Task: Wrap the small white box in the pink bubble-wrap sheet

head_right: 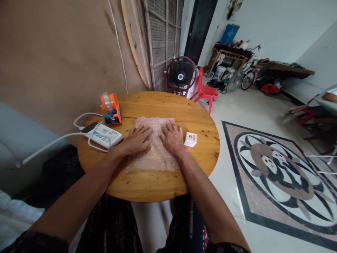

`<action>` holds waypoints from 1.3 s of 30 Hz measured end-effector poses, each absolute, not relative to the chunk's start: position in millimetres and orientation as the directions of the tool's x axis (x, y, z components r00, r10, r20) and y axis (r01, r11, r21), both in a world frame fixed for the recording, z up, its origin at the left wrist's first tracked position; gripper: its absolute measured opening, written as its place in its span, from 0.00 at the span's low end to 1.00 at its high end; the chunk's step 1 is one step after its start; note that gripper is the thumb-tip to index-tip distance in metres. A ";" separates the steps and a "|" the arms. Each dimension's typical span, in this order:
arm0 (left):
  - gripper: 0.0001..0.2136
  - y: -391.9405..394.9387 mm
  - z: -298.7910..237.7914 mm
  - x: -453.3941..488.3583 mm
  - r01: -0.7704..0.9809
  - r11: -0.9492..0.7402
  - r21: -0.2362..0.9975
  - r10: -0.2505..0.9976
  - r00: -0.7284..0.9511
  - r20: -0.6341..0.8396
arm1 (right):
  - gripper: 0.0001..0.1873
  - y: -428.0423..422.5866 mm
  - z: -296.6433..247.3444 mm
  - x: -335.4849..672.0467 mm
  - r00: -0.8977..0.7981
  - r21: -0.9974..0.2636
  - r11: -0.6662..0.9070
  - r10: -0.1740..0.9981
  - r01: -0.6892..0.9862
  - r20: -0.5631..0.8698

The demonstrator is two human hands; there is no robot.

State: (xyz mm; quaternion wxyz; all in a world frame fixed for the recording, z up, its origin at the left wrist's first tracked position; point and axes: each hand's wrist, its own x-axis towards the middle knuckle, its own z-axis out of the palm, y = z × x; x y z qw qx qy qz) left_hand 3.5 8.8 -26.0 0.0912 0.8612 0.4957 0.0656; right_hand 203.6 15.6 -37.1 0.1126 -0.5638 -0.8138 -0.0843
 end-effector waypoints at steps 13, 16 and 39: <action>0.28 11.6 -31.7 0.6 0.826 -0.539 0.165 0.839 0.508 0.193 | 0.29 16.6 -38.6 204.0 -0.157 -0.029 0.170 0.954 0.985 0.255; 0.25 13.9 -32.2 1.4 0.717 -0.669 0.196 0.742 0.628 0.234 | 0.30 16.9 -38.1 204.1 -0.159 -0.025 0.170 0.956 0.985 0.246; 0.33 13.9 -26.7 -1.6 0.767 -0.600 0.229 0.797 0.597 0.087 | 0.24 5.1 -24.7 206.1 -0.249 0.120 0.219 0.884 0.968 0.397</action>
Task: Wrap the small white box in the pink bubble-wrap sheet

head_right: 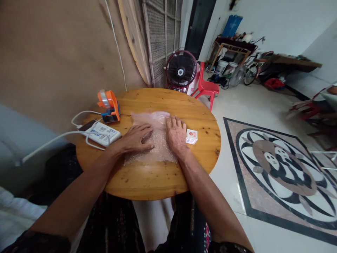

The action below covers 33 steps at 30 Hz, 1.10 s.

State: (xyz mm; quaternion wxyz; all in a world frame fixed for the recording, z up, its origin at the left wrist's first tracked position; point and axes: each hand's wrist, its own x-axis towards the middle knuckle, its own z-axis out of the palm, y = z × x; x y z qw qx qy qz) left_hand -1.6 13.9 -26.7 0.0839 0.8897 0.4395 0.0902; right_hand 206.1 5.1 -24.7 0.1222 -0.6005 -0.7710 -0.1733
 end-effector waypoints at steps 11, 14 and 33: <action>0.35 13.4 -25.2 -1.9 0.765 -0.593 0.252 0.799 0.597 0.071 | 0.16 1.0 -16.2 205.2 -0.198 0.138 0.160 0.921 0.977 0.335; 0.36 12.7 -24.5 -1.5 0.769 -0.578 0.274 0.810 0.582 0.074 | 0.16 -1.8 -14.9 201.5 -0.146 0.044 0.139 0.943 0.989 0.300; 0.29 17.1 -30.0 1.3 0.784 -0.554 0.280 0.832 0.534 0.151 | 0.16 -20.1 -16.9 180.9 -0.621 -0.236 0.709 0.699 0.665 0.354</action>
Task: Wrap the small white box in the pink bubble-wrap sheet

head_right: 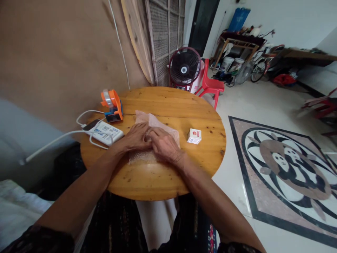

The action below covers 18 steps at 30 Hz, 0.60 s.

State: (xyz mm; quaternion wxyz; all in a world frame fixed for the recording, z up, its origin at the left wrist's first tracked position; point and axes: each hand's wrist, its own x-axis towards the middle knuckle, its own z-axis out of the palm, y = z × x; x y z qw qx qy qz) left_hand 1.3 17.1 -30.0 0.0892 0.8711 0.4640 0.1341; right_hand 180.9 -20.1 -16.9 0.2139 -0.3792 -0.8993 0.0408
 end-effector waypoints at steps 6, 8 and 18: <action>0.43 17.8 -29.6 -0.4 0.779 -0.553 0.295 0.828 0.552 0.094 | 0.23 -7.3 -23.0 189.7 -0.373 -0.130 0.419 0.886 0.899 0.277; 0.44 17.3 -28.9 -0.5 0.783 -0.548 0.295 0.831 0.550 0.084 | 0.24 -4.4 -22.1 196.7 -0.331 -0.132 0.364 0.918 0.922 0.219; 0.35 16.3 -21.5 -4.9 0.760 -0.579 0.294 0.813 0.564 0.144 | 0.22 -1.1 -19.2 209.0 -0.345 -0.149 0.370 0.924 0.917 0.167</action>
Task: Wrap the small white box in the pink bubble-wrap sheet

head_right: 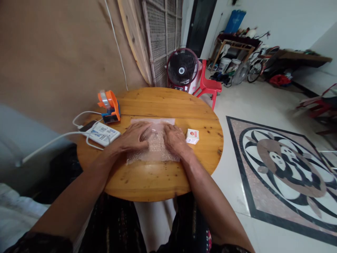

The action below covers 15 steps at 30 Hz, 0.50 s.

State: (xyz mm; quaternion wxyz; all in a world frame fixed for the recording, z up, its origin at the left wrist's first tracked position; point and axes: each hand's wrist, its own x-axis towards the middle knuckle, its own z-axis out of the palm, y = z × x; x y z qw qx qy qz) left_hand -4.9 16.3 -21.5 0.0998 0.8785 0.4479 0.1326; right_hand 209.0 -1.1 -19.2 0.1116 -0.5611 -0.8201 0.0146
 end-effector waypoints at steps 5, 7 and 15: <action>0.28 18.7 -25.0 -2.4 0.706 -0.646 0.290 0.763 0.611 0.211 | 0.22 -2.9 -17.4 208.8 -0.338 -0.111 0.359 0.925 0.927 0.172; 0.27 18.0 -25.6 -1.6 0.712 -0.646 0.276 0.763 0.618 0.191 | 0.22 -3.8 -16.0 208.2 -0.322 -0.091 0.340 0.931 0.936 0.171; 0.31 13.7 -21.8 -1.0 0.741 -0.605 0.293 0.793 0.596 0.129 | 0.22 -2.6 -15.9 207.0 -0.304 -0.050 0.316 0.938 0.947 0.167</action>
